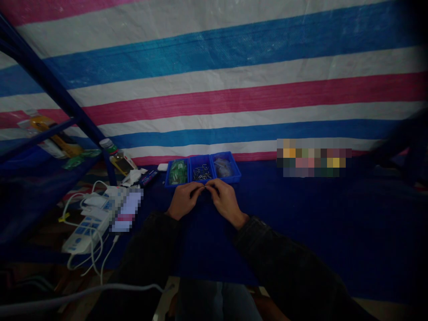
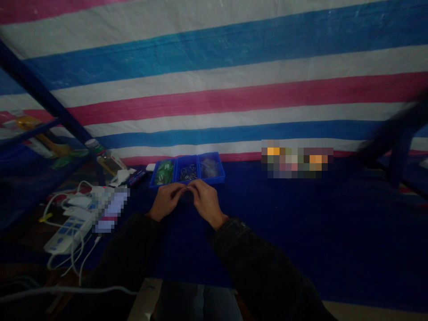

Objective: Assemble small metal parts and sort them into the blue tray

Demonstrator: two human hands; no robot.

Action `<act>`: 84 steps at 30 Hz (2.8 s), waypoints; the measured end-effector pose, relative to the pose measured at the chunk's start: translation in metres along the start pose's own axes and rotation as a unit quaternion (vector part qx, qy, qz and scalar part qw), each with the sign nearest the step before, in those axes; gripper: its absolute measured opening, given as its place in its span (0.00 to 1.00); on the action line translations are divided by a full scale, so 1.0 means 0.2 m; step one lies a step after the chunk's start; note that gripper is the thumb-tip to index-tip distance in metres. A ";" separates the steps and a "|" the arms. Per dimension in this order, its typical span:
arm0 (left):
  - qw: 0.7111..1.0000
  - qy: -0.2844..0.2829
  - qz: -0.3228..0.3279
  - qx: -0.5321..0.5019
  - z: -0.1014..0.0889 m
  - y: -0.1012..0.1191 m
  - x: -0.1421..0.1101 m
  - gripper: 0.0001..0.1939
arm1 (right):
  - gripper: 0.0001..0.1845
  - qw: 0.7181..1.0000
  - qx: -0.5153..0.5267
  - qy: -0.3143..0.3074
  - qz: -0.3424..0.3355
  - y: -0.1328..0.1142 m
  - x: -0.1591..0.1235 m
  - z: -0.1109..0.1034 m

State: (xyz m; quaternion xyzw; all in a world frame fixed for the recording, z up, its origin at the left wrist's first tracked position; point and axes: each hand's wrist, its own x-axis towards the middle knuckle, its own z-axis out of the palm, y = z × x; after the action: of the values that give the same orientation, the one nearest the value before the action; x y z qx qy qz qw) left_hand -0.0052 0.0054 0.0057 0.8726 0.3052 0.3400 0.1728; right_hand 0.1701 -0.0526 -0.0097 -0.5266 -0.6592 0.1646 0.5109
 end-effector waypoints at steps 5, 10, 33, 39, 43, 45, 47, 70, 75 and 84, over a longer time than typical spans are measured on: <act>1.000 0.002 0.009 0.007 0.00 0.00 0.00 0.08 | 0.09 1.000 -0.015 0.005 0.008 0.01 0.00 0.01; 1.000 0.011 0.021 0.007 0.01 0.00 0.00 0.08 | 0.10 0.999 -0.029 0.008 0.017 0.03 0.00 0.02; 0.998 -0.030 -0.047 -0.005 -0.03 0.04 0.01 0.11 | 0.20 0.996 0.045 0.051 0.057 0.00 0.02 0.00; 0.997 -0.039 -0.050 -0.031 -0.04 0.04 0.02 0.15 | 0.10 0.993 0.083 0.072 0.042 0.00 0.02 0.00; 0.996 -0.050 -0.051 -0.045 -0.05 0.05 0.02 0.17 | 0.07 0.992 0.088 0.080 0.035 0.01 0.02 0.00; 0.996 -0.054 -0.051 -0.047 -0.05 0.04 0.02 0.17 | 0.07 0.993 0.083 0.075 0.030 0.01 0.02 0.00; 0.996 -0.054 -0.048 -0.045 -0.05 0.04 0.02 0.17 | 0.07 0.994 0.079 0.068 0.024 0.01 0.01 -0.01; 1.000 -0.011 0.012 -0.001 -0.01 0.01 0.00 0.09 | 0.10 0.998 0.040 0.020 0.053 0.02 0.01 0.00; 1.000 -0.023 0.020 -0.004 0.00 0.03 0.00 0.09 | 0.21 0.997 -0.004 0.014 0.073 0.05 0.01 0.02; 0.999 0.021 -0.014 0.025 -0.01 0.02 0.01 0.08 | 0.10 0.999 0.042 0.027 0.016 0.01 0.01 0.00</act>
State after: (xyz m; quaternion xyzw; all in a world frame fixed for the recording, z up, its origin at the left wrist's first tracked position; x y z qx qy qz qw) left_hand -0.0030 0.0033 0.0101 0.8648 0.3294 0.3482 0.1493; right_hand 0.1715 -0.0503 -0.0102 -0.5199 -0.6291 0.1860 0.5471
